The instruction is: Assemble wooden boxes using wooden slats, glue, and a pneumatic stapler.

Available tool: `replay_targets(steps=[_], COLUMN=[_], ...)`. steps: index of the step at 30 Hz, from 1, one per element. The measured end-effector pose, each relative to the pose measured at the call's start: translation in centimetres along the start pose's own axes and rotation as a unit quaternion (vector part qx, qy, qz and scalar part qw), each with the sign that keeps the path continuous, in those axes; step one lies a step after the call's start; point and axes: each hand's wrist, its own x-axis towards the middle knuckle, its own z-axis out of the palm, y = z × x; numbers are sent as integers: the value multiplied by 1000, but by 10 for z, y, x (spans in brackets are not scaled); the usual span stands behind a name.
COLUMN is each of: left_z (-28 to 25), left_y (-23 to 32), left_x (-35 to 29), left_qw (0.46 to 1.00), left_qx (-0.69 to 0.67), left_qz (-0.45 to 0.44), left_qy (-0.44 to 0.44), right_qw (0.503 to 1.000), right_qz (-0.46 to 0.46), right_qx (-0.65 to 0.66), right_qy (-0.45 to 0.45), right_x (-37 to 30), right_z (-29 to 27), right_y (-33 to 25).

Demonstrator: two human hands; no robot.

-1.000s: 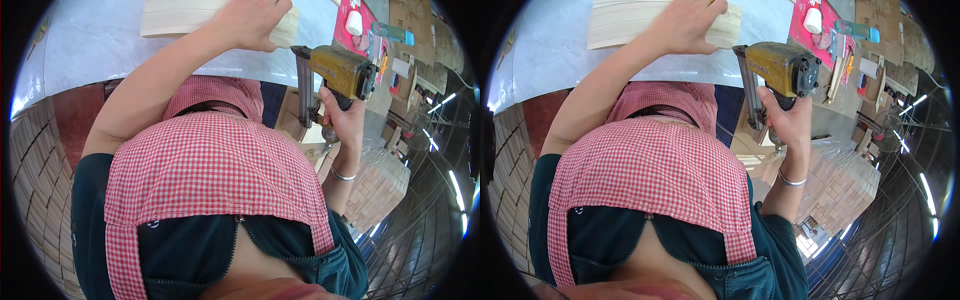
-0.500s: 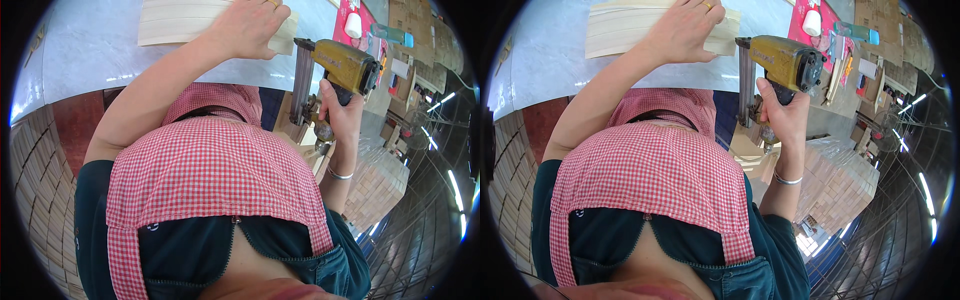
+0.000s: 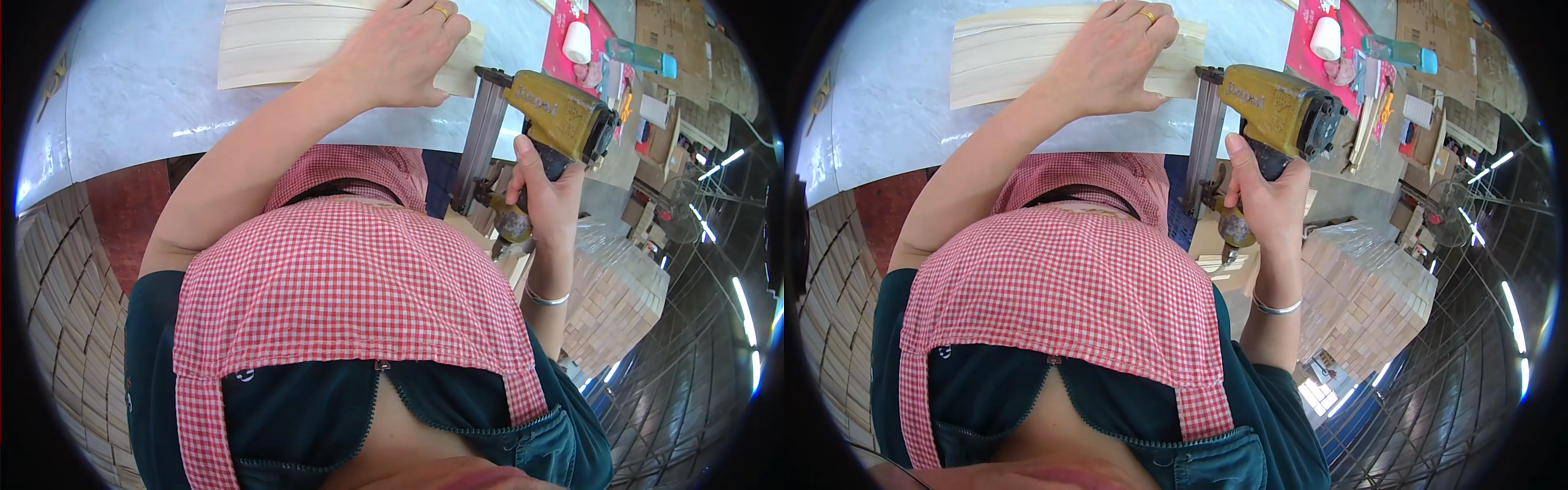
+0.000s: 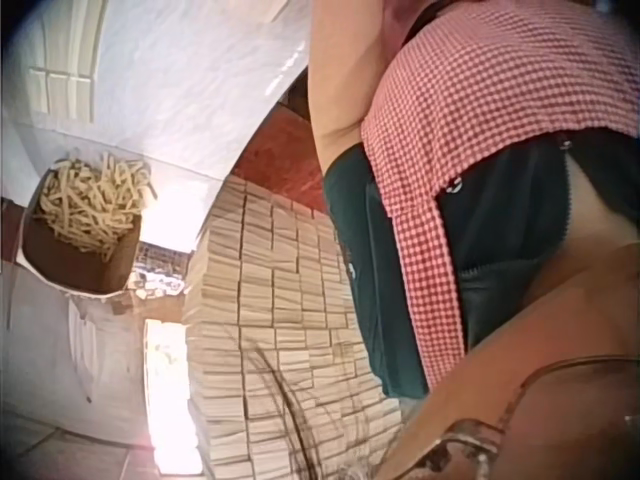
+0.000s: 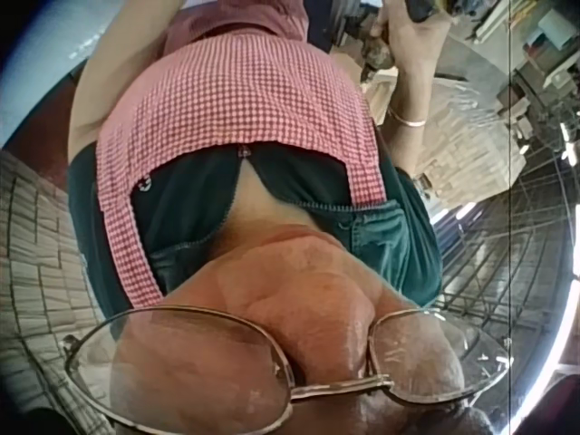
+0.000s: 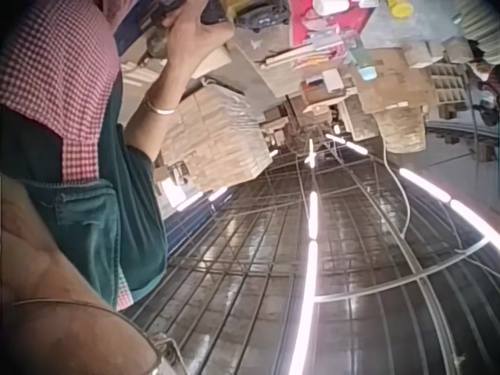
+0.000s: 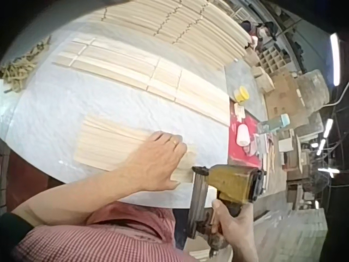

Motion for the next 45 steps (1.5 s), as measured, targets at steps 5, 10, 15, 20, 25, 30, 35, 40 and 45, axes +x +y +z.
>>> replay_targets(steps=[5, 10, 15, 20, 25, 30, 35, 40, 45], left_z=[0, 18, 25, 20, 18, 17, 6, -84, -99], left_y=[-1, -7, -4, -1, -2, -2, -7, -46, -64], left_x=[0, -6, -9, -9, -9, -10, -22, -78, -99], left_qw=[1000, 997, 991, 992, 991, 993, 989, 996, 980], left_qx=[-10, 41, 65, 36, 36, 25, 40, 49, 0], left_qz=[8, 2, -17, -31, -25, -23, -13, -60, -157], left_qy=[-2, 59, 119, 120, 127, 117, 144, -43, -122], right_qw=[1000, 998, 997, 994, 993, 991, 986, 990, 994], right_qz=[11, -12, -40, -51, -48, -32, -37, -51, -56], right_qx=[-6, -48, -67, -89, -94, -118, -148, -120, -76], right_qy=[-14, -29, -17, -34, -45, -61, -70, -45, -49], right_x=[5, 18, 37, 57, 63, 70, 68, 46, 19], right_z=[-6, -13, -13, -13, -12, -18, -20, -27, -29], right_y=[-8, -24, -37, -41, -42, -47, -48, -40, -29])
